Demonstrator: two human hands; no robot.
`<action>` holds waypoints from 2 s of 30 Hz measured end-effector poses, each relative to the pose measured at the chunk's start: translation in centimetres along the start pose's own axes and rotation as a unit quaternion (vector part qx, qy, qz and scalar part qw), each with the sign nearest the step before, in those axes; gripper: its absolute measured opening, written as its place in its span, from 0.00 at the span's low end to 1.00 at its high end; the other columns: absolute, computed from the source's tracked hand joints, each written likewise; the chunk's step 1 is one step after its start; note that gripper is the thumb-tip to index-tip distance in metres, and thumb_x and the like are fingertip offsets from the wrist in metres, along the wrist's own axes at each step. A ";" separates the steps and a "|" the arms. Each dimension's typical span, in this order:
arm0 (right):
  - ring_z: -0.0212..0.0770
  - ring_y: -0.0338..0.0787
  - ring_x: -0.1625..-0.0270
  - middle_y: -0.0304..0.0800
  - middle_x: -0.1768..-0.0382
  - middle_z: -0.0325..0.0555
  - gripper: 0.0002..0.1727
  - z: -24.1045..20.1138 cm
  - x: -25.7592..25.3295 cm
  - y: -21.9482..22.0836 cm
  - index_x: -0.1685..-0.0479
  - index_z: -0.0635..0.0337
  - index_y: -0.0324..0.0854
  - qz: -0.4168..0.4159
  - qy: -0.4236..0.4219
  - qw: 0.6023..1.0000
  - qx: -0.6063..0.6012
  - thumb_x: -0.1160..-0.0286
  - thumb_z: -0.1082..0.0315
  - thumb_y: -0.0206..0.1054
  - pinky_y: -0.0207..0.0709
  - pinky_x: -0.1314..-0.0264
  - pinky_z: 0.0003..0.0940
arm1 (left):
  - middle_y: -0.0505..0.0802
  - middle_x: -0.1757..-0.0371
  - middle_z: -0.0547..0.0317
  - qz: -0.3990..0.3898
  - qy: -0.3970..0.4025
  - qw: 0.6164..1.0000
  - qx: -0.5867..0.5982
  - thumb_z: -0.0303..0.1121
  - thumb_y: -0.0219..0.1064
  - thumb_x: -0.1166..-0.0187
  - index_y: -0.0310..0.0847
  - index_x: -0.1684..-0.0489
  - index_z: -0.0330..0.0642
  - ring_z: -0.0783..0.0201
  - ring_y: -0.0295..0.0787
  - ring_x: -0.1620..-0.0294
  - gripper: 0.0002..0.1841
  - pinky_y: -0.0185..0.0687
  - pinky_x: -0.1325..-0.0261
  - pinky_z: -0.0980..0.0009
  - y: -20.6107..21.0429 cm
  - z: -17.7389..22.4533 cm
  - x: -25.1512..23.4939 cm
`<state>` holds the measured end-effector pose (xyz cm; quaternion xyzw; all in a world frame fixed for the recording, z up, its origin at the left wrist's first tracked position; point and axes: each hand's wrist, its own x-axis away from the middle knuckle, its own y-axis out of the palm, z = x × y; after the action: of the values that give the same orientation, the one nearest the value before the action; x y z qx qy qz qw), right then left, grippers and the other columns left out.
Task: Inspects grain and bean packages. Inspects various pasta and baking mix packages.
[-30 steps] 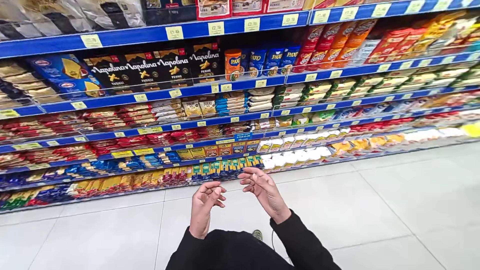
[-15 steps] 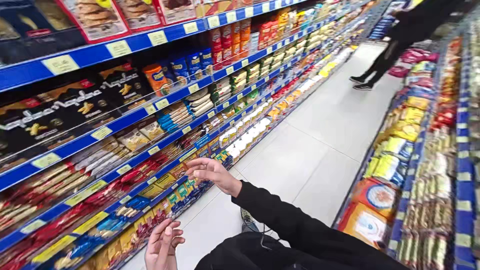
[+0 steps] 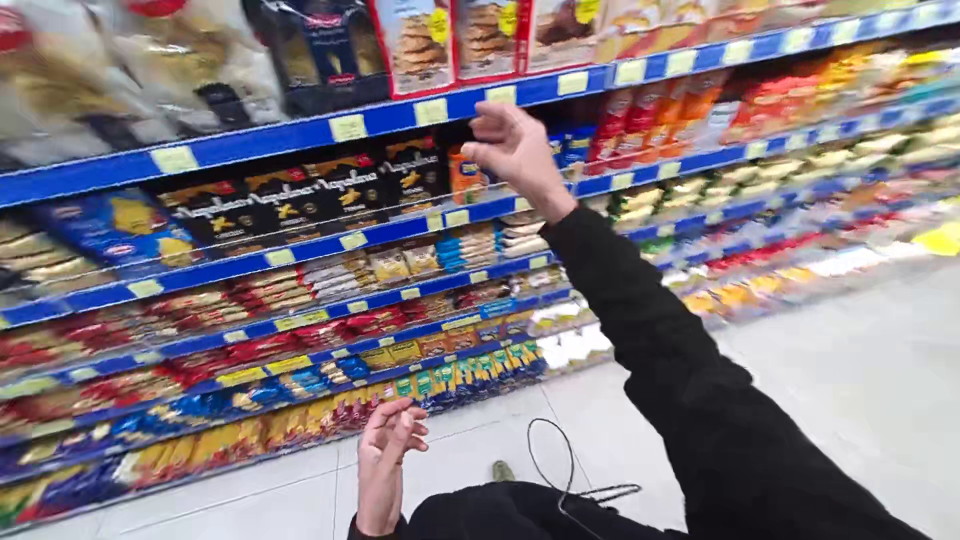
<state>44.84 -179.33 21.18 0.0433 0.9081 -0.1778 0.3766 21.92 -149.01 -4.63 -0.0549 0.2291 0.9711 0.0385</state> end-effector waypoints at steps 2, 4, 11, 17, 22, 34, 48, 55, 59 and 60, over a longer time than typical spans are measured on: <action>0.45 0.87 0.31 0.83 0.29 0.56 0.40 0.3 -5.5 -0.3 0.21 0.63 0.73 0.023 -0.024 0.999 0.040 0.34 0.54 0.80 0.84 0.31 0.41 | 0.95 0.50 0.41 0.009 0.018 1.000 -0.001 0.38 0.71 0.19 0.85 0.38 0.36 0.57 0.96 0.62 0.18 0.94 0.63 0.65 0.1 0.2 -0.5; 0.49 0.83 0.26 0.80 0.26 0.59 0.45 1.0 -10.7 -0.4 0.19 0.64 0.70 0.047 -0.049 0.995 0.071 0.39 0.54 0.82 0.79 0.26 0.44 | 0.96 0.49 0.42 0.025 0.033 0.999 -0.002 0.37 0.70 0.18 0.85 0.38 0.39 0.56 0.97 0.60 0.16 0.95 0.61 0.65 0.2 0.4 -0.8; 0.51 0.84 0.29 0.82 0.31 0.61 0.50 5.9 -22.5 1.2 0.20 0.66 0.69 0.114 0.009 0.993 0.007 0.46 0.52 0.85 0.77 0.25 0.50 | 0.96 0.48 0.47 0.088 0.077 0.993 -0.020 0.36 0.69 0.17 0.86 0.36 0.43 0.58 0.97 0.60 0.15 0.95 0.60 0.64 0.3 0.8 -0.5; 0.48 0.88 0.37 0.88 0.40 0.58 0.39 6.8 -23.9 1.8 0.30 0.67 0.78 0.125 0.014 0.991 -0.047 0.47 0.62 0.86 0.82 0.33 0.47 | 0.95 0.47 0.47 0.108 0.103 0.988 -0.029 0.35 0.69 0.17 0.86 0.37 0.44 0.58 0.97 0.60 0.15 0.95 0.60 0.65 0.8 0.5 -0.4; 0.42 0.90 0.48 0.90 0.48 0.55 0.30 6.2 -23.8 0.1 0.38 0.68 0.81 0.046 0.025 0.996 -0.076 0.44 0.70 0.84 0.85 0.42 0.40 | 0.96 0.48 0.48 0.086 0.098 0.991 -0.021 0.32 0.69 0.18 0.86 0.36 0.42 0.57 0.97 0.59 0.15 0.95 0.59 0.63 1.9 -0.1 -0.9; 0.37 0.93 0.48 0.93 0.49 0.49 0.30 5.0 -24.9 -1.9 0.40 0.67 0.82 -0.108 -0.044 0.993 -0.018 0.48 0.75 0.85 0.86 0.38 0.37 | 0.95 0.48 0.48 0.050 0.087 0.995 -0.030 0.32 0.69 0.18 0.85 0.36 0.41 0.57 0.97 0.58 0.15 0.95 0.58 0.62 4.0 -0.7 -1.9; 0.36 0.94 0.43 0.94 0.48 0.47 0.24 1.0 -19.9 -4.6 0.40 0.69 0.83 0.005 -0.260 0.959 -0.115 0.40 0.75 0.80 0.88 0.34 0.36 | 0.94 0.46 0.42 0.082 0.061 0.994 -0.042 0.31 0.70 0.19 0.82 0.36 0.33 0.53 0.96 0.57 0.17 0.95 0.58 0.60 5.9 -2.1 -3.1; 0.40 0.94 0.45 0.94 0.49 0.45 0.24 -1.3 -10.8 -2.6 0.38 0.67 0.79 -0.050 -0.119 0.960 -0.249 0.34 0.72 0.79 0.90 0.37 0.39 | 0.89 0.34 0.39 0.003 0.131 0.986 -0.108 0.48 0.74 0.23 0.73 0.24 0.32 0.45 0.92 0.40 0.34 0.93 0.42 0.52 8.4 3.0 -8.6; 0.40 0.95 0.47 0.94 0.50 0.44 0.22 -2.1 -3.7 1.3 0.39 0.65 0.79 -0.113 -0.052 0.944 -0.304 0.33 0.73 0.78 0.91 0.38 0.39 | 0.80 0.22 0.37 -0.018 0.173 0.982 -0.069 0.44 0.75 0.24 0.55 0.12 0.30 0.44 0.83 0.26 0.45 0.83 0.25 0.49 10.3 7.4 -12.1; 0.39 0.95 0.48 0.95 0.51 0.44 0.21 -2.2 -2.0 2.4 0.40 0.65 0.79 -0.129 -0.034 0.940 -0.313 0.32 0.73 0.77 0.91 0.39 0.39 | 0.79 0.21 0.37 -0.021 0.183 0.982 -0.045 0.44 0.77 0.27 0.55 0.12 0.31 0.44 0.82 0.25 0.46 0.81 0.23 0.50 10.3 7.7 -12.5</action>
<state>45.30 -176.23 23.29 -0.2007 0.9024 0.0669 0.3753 32.63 -155.33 8.32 -0.2382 0.1868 0.9530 0.0137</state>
